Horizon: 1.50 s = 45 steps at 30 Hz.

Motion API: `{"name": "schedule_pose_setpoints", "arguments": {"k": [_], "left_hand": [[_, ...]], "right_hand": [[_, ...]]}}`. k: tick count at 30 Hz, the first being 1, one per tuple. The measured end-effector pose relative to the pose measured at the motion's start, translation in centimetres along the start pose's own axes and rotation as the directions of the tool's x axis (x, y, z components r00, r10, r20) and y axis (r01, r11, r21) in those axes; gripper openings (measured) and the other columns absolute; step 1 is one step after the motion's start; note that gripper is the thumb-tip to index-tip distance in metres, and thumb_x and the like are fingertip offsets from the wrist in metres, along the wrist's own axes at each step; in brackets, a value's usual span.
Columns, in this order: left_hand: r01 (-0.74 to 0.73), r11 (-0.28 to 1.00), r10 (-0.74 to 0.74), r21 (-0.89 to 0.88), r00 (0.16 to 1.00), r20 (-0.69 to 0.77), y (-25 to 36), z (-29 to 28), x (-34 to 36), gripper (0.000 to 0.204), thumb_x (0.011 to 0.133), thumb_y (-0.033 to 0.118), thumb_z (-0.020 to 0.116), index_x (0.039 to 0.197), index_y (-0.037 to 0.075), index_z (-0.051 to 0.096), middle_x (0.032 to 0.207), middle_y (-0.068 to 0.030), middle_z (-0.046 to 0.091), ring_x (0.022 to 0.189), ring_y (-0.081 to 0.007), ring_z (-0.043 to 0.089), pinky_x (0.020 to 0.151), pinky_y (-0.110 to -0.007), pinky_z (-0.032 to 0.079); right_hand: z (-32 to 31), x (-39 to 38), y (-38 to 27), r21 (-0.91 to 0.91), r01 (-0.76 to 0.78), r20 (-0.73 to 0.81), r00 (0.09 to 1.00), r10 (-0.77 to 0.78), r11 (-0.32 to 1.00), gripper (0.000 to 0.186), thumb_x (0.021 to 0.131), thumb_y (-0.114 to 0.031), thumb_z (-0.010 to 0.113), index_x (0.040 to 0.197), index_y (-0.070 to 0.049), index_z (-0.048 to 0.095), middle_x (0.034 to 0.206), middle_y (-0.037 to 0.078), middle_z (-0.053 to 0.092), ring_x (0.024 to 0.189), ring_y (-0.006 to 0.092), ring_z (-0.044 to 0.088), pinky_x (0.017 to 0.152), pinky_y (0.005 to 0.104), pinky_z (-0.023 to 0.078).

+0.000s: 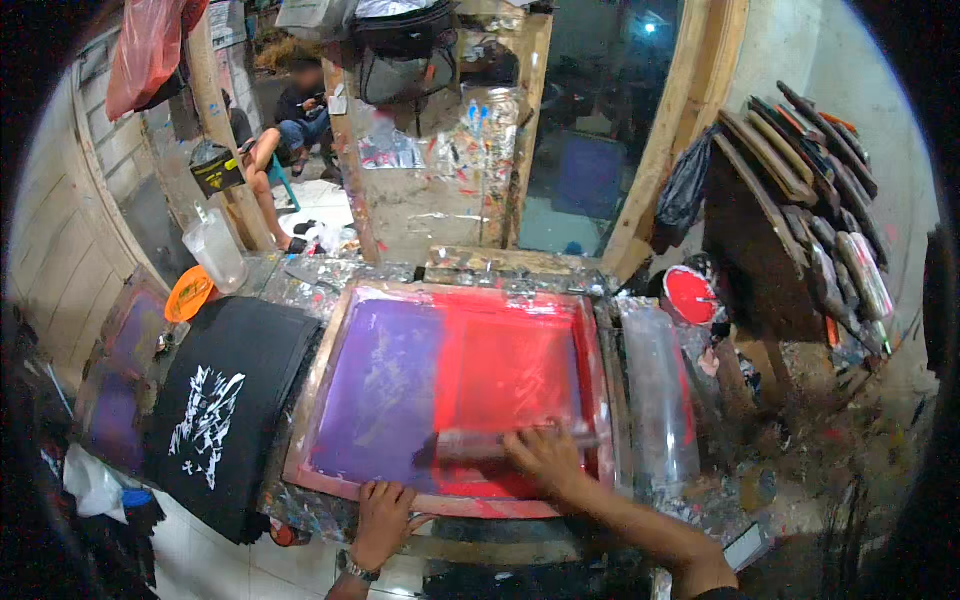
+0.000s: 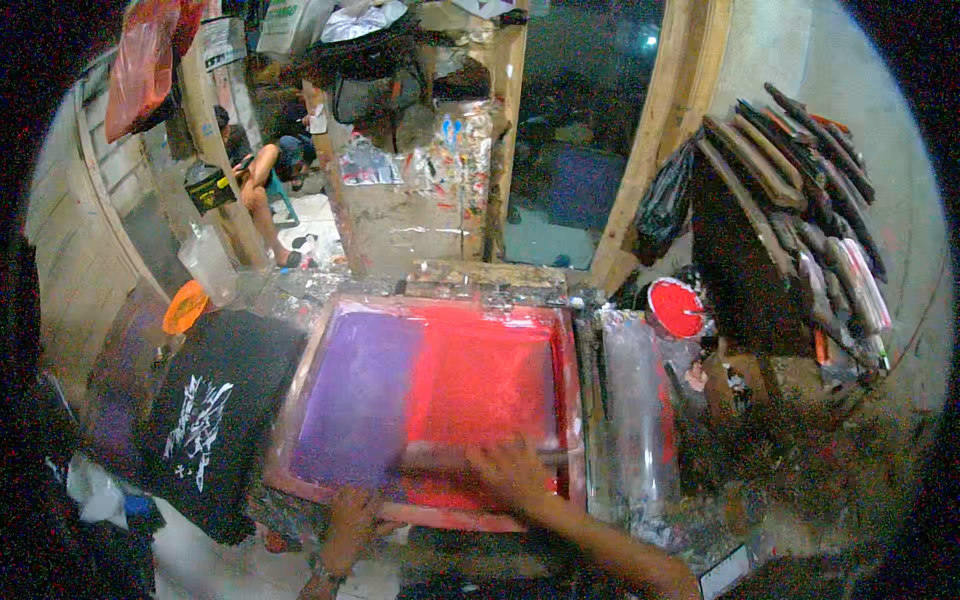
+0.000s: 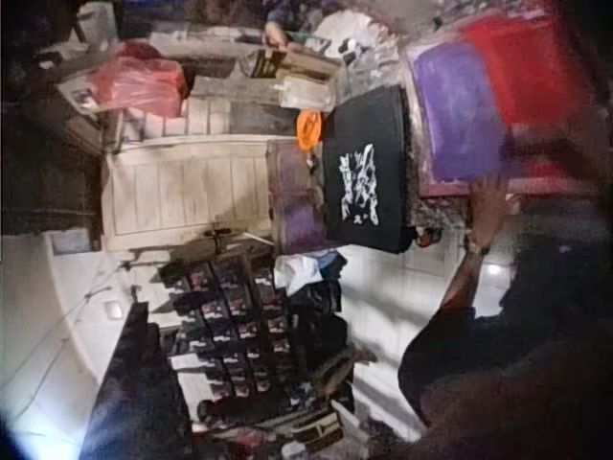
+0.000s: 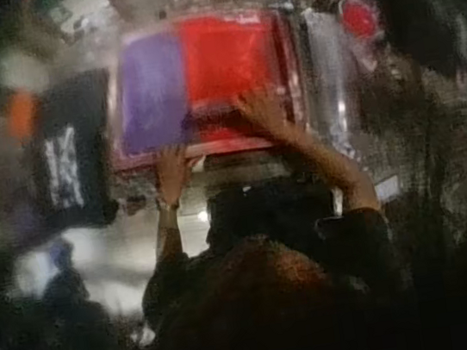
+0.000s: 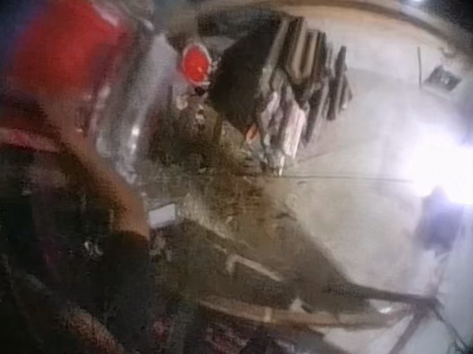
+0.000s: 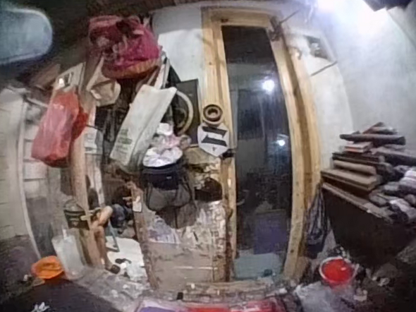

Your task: The person performs screen printing on black t-shirts by aligning a screen over a shirt, spreading red and purple ink with a squeegee, and lifting the screen to reveal the printed design. Another person assists by removing and stacking the printed shirts.

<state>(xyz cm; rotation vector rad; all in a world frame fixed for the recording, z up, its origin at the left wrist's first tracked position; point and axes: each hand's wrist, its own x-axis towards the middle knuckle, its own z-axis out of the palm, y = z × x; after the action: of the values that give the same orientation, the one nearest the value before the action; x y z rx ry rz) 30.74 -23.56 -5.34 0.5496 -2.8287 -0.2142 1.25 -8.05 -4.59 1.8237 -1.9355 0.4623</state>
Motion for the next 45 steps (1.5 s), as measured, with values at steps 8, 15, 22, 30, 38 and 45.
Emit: {"name": "schedule_pose_setpoints", "arguments": {"k": [8,15,22,30,38,45], "left_hand": [[0.008,0.998,-0.009,-0.057,0.999,-0.033,0.0,-1.0,0.1,0.045,0.081,0.047,0.076,0.104,0.009,0.066,0.099,-0.0094,0.057,0.098,-0.0298,0.054,0.093,-0.046,0.037],[0.040,0.992,-0.031,-0.118,0.996,0.082,0.5,-0.7,0.1,0.049,0.079,0.044,0.077,0.108,0.007,0.065,0.105,-0.0095,0.058,0.107,-0.0309,0.053,0.098,-0.049,0.035],[0.179,0.974,-0.146,-0.139,0.964,0.222,0.5,-1.7,0.1,0.050,0.073,0.038,0.082,0.108,0.006,0.066,0.112,-0.0113,0.059,0.111,-0.0330,0.053,0.100,-0.052,0.036],[0.099,0.984,-0.089,-0.150,0.993,0.074,-0.1,-0.9,0.4,0.049,0.074,0.039,0.081,0.106,0.006,0.065,0.106,-0.0103,0.058,0.107,-0.0338,0.053,0.097,-0.051,0.037],[0.069,0.990,-0.061,-0.122,0.996,0.072,0.7,-2.3,1.1,0.057,0.073,0.042,0.082,0.116,0.007,0.067,0.114,-0.0103,0.061,0.111,-0.0327,0.055,0.097,-0.049,0.038],[0.118,0.989,-0.103,-0.090,0.983,0.154,-0.1,-2.2,0.0,0.046,0.072,0.042,0.081,0.103,0.010,0.068,0.100,-0.0072,0.060,0.106,-0.0297,0.055,0.095,-0.048,0.038]], "right_hand": [[7.7,12.3,12.4,-0.177,-0.137,-0.051,0.990,0.130,0.975,0.025,0.088,-0.036,0.066,0.103,-0.016,0.060,0.087,0.009,0.069,0.077,0.0307,0.071,0.065,0.0451,0.055],[7.0,16.7,18.0,-0.203,-0.014,0.135,0.990,0.042,0.979,0.044,0.090,-0.053,0.067,0.103,-0.012,0.058,0.073,0.014,0.069,0.065,0.0346,0.070,0.056,0.0490,0.052],[7.8,13.6,12.4,-0.305,-0.366,0.037,0.918,0.395,0.879,0.050,0.090,-0.048,0.070,0.112,-0.004,0.060,0.072,0.016,0.070,0.060,0.0338,0.069,0.051,0.0469,0.051],[-1.7,4.9,-1.5,-0.245,-0.597,0.295,0.705,0.645,0.764,0.048,0.089,-0.048,0.072,0.109,-0.006,0.061,0.077,0.018,0.070,0.062,0.0383,0.068,0.053,0.0509,0.051],[7.9,18.8,18.1,-0.175,-0.208,0.156,0.959,0.236,0.962,0.055,0.083,-0.050,0.076,0.115,-0.008,0.059,0.074,0.018,0.069,0.068,0.0416,0.068,0.058,0.0543,0.049],[3.0,9.9,6.8,-0.107,-0.191,0.334,0.917,0.216,0.976,0.053,0.085,-0.055,0.071,0.107,-0.008,0.059,0.072,0.014,0.066,0.064,0.0340,0.069,0.057,0.0476,0.051]]}}
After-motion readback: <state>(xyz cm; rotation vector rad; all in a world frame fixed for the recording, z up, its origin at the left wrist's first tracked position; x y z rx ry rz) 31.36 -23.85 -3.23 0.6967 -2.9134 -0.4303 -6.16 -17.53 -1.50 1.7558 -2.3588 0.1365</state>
